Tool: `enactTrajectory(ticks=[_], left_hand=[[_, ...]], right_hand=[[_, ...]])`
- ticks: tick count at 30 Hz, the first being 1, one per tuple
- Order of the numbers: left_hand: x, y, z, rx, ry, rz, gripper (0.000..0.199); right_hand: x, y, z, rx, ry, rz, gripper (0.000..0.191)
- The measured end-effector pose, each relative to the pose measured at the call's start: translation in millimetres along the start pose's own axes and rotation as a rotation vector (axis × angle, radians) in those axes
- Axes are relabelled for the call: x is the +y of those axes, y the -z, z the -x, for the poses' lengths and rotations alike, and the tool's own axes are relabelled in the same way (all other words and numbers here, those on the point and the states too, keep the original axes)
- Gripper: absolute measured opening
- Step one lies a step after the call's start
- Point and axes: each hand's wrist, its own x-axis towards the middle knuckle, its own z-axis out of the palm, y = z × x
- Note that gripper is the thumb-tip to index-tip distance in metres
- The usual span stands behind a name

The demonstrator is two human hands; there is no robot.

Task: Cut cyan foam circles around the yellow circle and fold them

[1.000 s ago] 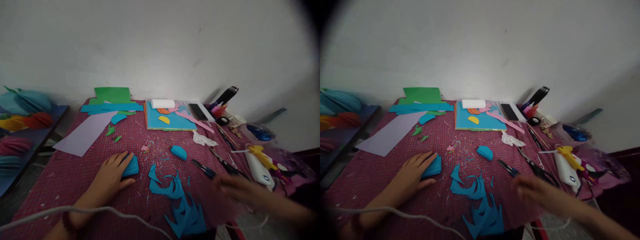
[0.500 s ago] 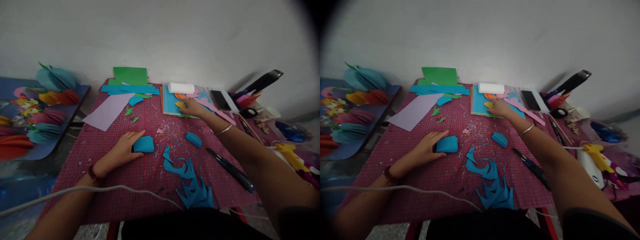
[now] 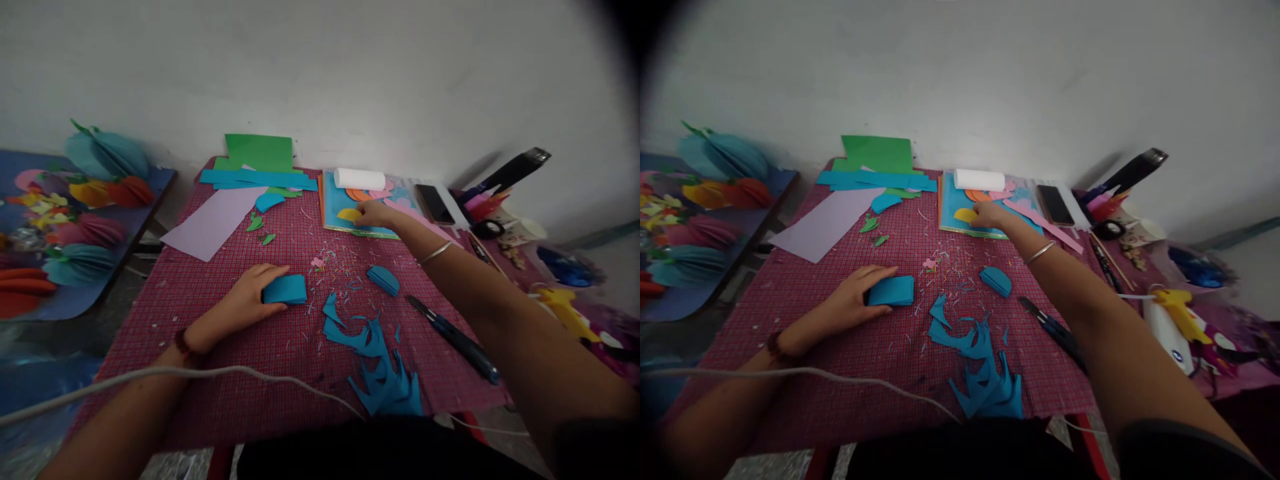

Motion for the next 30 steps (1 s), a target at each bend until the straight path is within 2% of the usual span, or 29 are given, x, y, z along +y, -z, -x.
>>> enactTrajectory(ticks=[4,7,11,13,18,21,25,28,30], left_hand=[[-1,4.9,-3,-0.001,0.006,0.09,0.058],[-1,8.5,-3,-0.015,0.02,0.121,0.056],[1,10.9,-3,-0.019,0.005,0.119,0.052],[1,10.4,-3,0.004,-0.01,0.111,0.045],[-6,4.2,-4,0.062,-0.033,0.102,0.033],[-7,3.4,-2,0.091,-0.091,0.049,0.039],[5,15.0,3,0.188,-0.2,-0.187,0.05],[22,24.9,2,0.222,-0.257,-0.334,0.05],[36,26.7,-1,0.217,-0.282,-0.396,0.046]], right_hand=[[-5,-2,7,-0.027,-0.021,-0.061,0.008],[-16,-5,18,-0.022,-0.037,-0.353,0.008],[-40,-12,42,-0.025,0.02,-0.77,0.014],[-55,-17,57,-0.093,0.047,-0.984,0.012],[-85,-35,91,-0.377,0.07,-1.403,0.009],[-93,-44,108,-0.503,0.048,-1.554,0.011],[-98,-49,134,-0.543,0.028,-1.734,0.021],[-102,-47,152,-0.571,0.177,-1.749,0.026],[-105,-46,163,-0.502,0.293,-1.625,0.019]])
